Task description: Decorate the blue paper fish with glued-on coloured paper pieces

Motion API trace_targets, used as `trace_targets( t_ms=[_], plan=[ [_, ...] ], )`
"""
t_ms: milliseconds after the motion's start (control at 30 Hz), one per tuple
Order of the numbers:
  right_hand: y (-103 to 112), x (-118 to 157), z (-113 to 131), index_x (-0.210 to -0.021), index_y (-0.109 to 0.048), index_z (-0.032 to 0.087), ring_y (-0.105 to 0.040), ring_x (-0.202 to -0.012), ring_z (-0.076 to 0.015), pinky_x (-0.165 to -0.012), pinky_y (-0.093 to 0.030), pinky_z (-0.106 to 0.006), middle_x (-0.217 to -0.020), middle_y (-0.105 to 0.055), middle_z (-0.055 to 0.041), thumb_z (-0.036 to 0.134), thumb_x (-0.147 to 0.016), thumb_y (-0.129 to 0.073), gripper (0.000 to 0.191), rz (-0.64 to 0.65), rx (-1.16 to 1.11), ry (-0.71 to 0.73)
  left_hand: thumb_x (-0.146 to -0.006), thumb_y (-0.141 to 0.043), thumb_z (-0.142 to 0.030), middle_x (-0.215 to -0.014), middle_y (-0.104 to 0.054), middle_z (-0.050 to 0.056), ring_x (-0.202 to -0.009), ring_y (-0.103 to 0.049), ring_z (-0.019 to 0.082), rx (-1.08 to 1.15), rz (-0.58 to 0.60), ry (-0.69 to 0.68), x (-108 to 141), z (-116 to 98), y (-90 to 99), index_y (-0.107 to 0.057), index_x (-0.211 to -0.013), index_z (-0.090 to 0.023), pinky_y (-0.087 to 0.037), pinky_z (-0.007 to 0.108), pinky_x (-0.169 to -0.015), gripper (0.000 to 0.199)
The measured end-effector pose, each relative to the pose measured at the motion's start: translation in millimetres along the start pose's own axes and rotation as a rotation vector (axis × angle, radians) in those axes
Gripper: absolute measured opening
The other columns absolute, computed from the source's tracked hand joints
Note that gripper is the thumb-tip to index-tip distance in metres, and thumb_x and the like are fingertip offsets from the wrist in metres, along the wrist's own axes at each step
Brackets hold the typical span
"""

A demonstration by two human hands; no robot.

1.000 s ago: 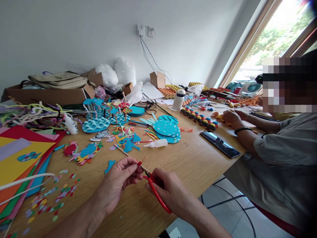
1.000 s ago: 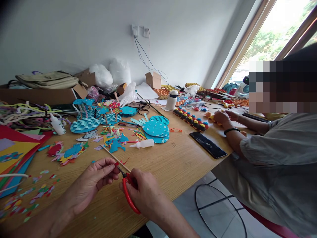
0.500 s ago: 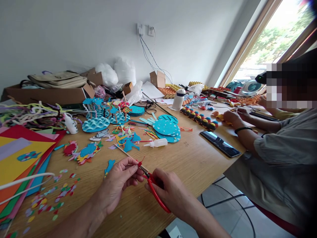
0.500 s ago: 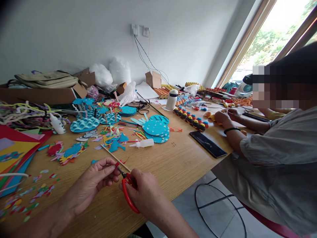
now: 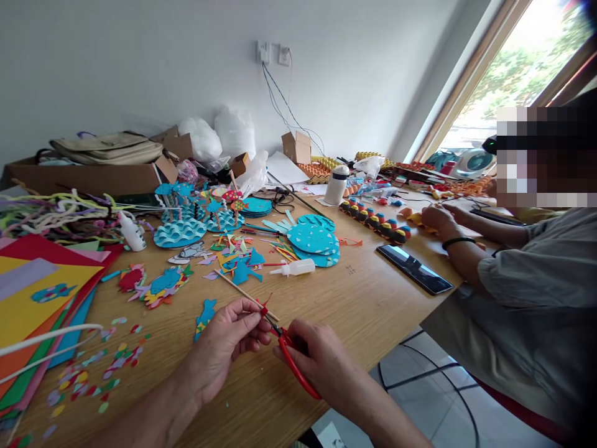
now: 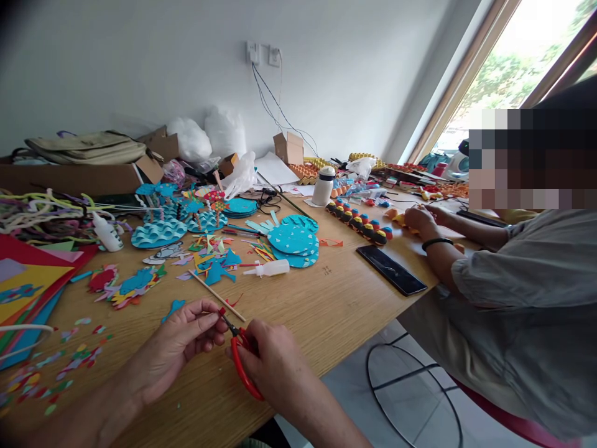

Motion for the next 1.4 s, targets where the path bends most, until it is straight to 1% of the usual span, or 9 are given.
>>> trace_targets(
  t_ms=[167,300,467,533,633,733,800,1133,1400],
  plan=[
    [-3.0,-1.8,-3.5,-0.062,-0.051,0.016,-0.035,-0.050,-0.0081,-0.047,-0.024,-0.020,-0.057,-0.052,0.0009,0.033,-0.077,-0.047,0.022,0.025,0.031,-0.016,-0.070,-0.063,-0.030,-0.067,-0.063,-0.001,-0.058,-0.056,0.009,-0.048,0.006,0.032,-1.0,2.4,1.4,-0.051,-0.076,-0.016,-0.039,0.018,-0.051,0.019],
    [-5.0,-0.5,-5.2,-0.063,-0.052,0.017,-0.037,-0.051,-0.0083,-0.047,-0.024,-0.020,-0.058,-0.053,0.0012,0.035,-0.077,-0.047,0.024,0.073,0.005,-0.018,-0.071,-0.062,-0.029,-0.067,-0.063,-0.001,-0.058,-0.055,0.009,-0.122,-0.006,0.064,3.0,-0.2,11.1,-0.050,-0.074,-0.016,-0.039,0.018,-0.051,0.018],
    [-0.5,0.4,-0.2,-0.068,-0.051,0.018,-0.039,-0.053,-0.0088,-0.047,-0.025,-0.020,-0.061,-0.053,0.0020,0.040,-0.077,-0.048,0.024,0.116,-0.078,0.010,-0.070,-0.061,-0.028,-0.067,-0.062,-0.002,-0.059,-0.055,0.009,-0.199,-0.035,0.049,10.8,-10.3,21.8,-0.050,-0.075,-0.016,-0.040,0.019,-0.054,0.017],
    [1.3,-3.6,2.1,-0.069,-0.050,0.018,-0.039,-0.053,-0.0088,-0.047,-0.026,-0.020,-0.060,-0.050,0.0031,0.038,-0.073,-0.053,0.021,0.093,-0.120,0.007,-0.069,-0.061,-0.029,-0.066,-0.062,-0.002,-0.058,-0.054,0.009,-0.233,-0.038,0.050,13.4,-13.2,21.1,-0.050,-0.074,-0.016,-0.039,0.020,-0.054,0.018],
    [3.5,-14.6,7.3,-0.072,-0.048,0.019,-0.039,-0.054,-0.0087,-0.048,-0.028,-0.019,-0.061,-0.049,0.0042,0.028,-0.066,-0.060,0.017,-0.016,-0.245,0.007,-0.063,-0.062,-0.031,-0.062,-0.061,-0.001,-0.055,-0.054,0.010,-0.293,-0.041,0.064,15.3,-15.2,18.5,-0.049,-0.070,-0.016,-0.039,0.022,-0.052,0.021],
    [0.0,-25.7,18.2,-0.073,-0.046,0.019,-0.041,-0.056,-0.0086,-0.049,-0.030,-0.019,-0.065,-0.052,0.0035,0.019,-0.065,-0.057,0.014,-0.083,-0.375,0.063,-0.060,-0.063,-0.034,-0.061,-0.060,-0.001,-0.054,-0.054,0.012,-0.347,-0.031,0.061,14.5,-16.2,16.7,-0.050,-0.068,-0.016,-0.040,0.024,-0.051,0.023],
    [-2.4,-30.9,24.9,-0.073,-0.045,0.019,-0.042,-0.055,-0.0085,-0.048,-0.031,-0.019,-0.065,-0.052,0.0033,0.016,-0.065,-0.055,0.012,-0.100,-0.403,0.092,-0.060,-0.063,-0.036,-0.061,-0.060,0.000,-0.053,-0.054,0.013,-0.376,-0.016,0.056,13.2,-16.0,16.0,-0.052,-0.068,-0.016,-0.040,0.025,-0.050,0.024],
    [1.8,-36.0,39.4,-0.064,-0.041,0.019,-0.036,-0.050,-0.0074,-0.044,-0.026,-0.019,-0.056,-0.045,0.0059,0.020,-0.066,-0.052,0.011,-0.160,-0.272,0.146,-0.061,-0.061,-0.043,-0.053,-0.055,-0.003,-0.046,-0.050,0.011,-0.444,0.026,0.037,5.9,-13.5,12.5,-0.052,-0.069,-0.015,-0.038,0.023,-0.047,0.030],
    [-14.2,-43.5,25.3,-0.071,-0.043,0.019,-0.038,-0.052,-0.0076,-0.045,-0.027,-0.018,-0.060,-0.046,0.0054,0.017,-0.065,-0.053,0.012,-0.090,-0.419,0.103,-0.063,-0.058,-0.037,-0.064,-0.058,0.001,-0.055,-0.053,0.012,-0.408,0.040,0.072,15.1,-14.7,11.0,-0.052,-0.072,-0.015,-0.041,0.024,-0.052,0.025]
  ],
)
Point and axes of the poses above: each hand's wrist, its own x-axis away from the middle knuckle, its own y-axis out of the back of the hand, z = x × y, the point moved 9 cm from there along -x, towards the middle knuckle
